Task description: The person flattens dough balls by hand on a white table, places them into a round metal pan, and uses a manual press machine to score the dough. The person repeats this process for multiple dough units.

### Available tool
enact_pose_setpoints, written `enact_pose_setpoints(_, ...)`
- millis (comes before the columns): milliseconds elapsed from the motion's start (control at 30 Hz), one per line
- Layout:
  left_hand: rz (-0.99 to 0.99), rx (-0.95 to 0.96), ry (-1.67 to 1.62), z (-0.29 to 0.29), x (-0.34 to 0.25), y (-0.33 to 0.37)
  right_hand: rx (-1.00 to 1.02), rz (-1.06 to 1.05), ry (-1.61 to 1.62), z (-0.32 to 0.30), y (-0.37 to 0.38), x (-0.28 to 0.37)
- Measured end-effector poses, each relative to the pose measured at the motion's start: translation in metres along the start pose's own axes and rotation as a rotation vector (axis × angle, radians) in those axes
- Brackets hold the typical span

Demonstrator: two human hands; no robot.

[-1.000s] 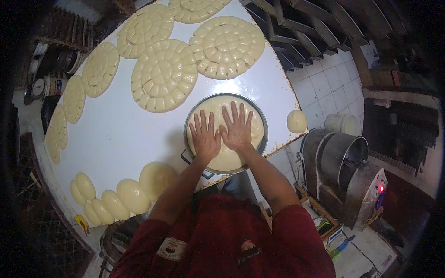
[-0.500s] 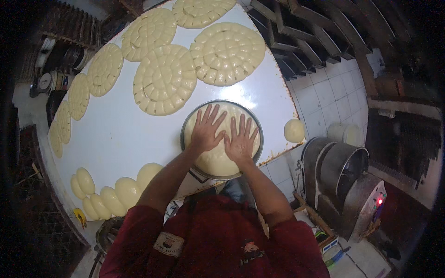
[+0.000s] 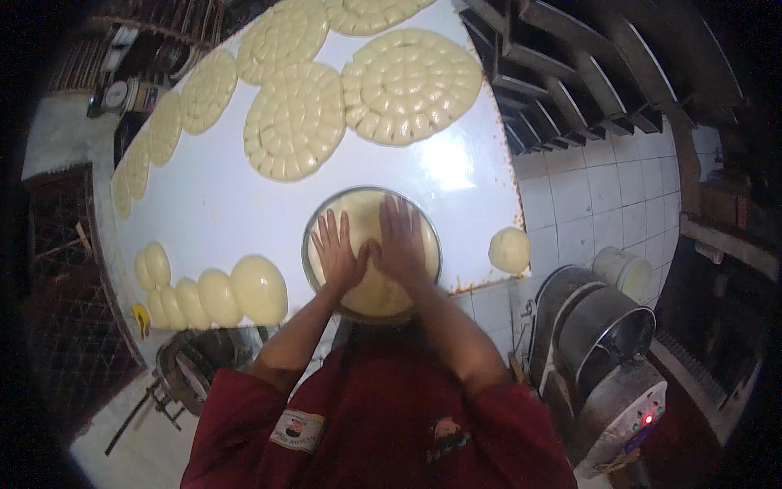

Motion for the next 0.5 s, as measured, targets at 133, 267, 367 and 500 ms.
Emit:
enact_pose_setpoints(133,-0.076,0.0,-0.105,0.011,-0.006,-0.004,0.007,0.014,0.142,0.013,-0.008,-0.035)
enact_pose_setpoints(267,0.11,0.055,-0.093,0.006,-0.002,0.001,-0.031,0.156,-0.014,-0.014,-0.04,0.005)
enact_pose_setpoints(367,0.132,0.022,-0.063,0.003,-0.011,0.008,0.013,0.177,-0.025,0.006,-0.042,-0.006)
enact_pose_setpoints(500,0.133,0.017,-0.191,0.006,-0.007,-0.001,-0.116,0.23,0.111,0.008,-0.043,-0.009)
Point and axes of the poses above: each hand's wrist, its own y-axis towards the middle knuckle, its own z-axis out of the palm, x = y × z, the point moved 6 cm from there along y, towards the middle knuckle, and after that the axes turned 4 degrees about -z, right-handed, at the moved point
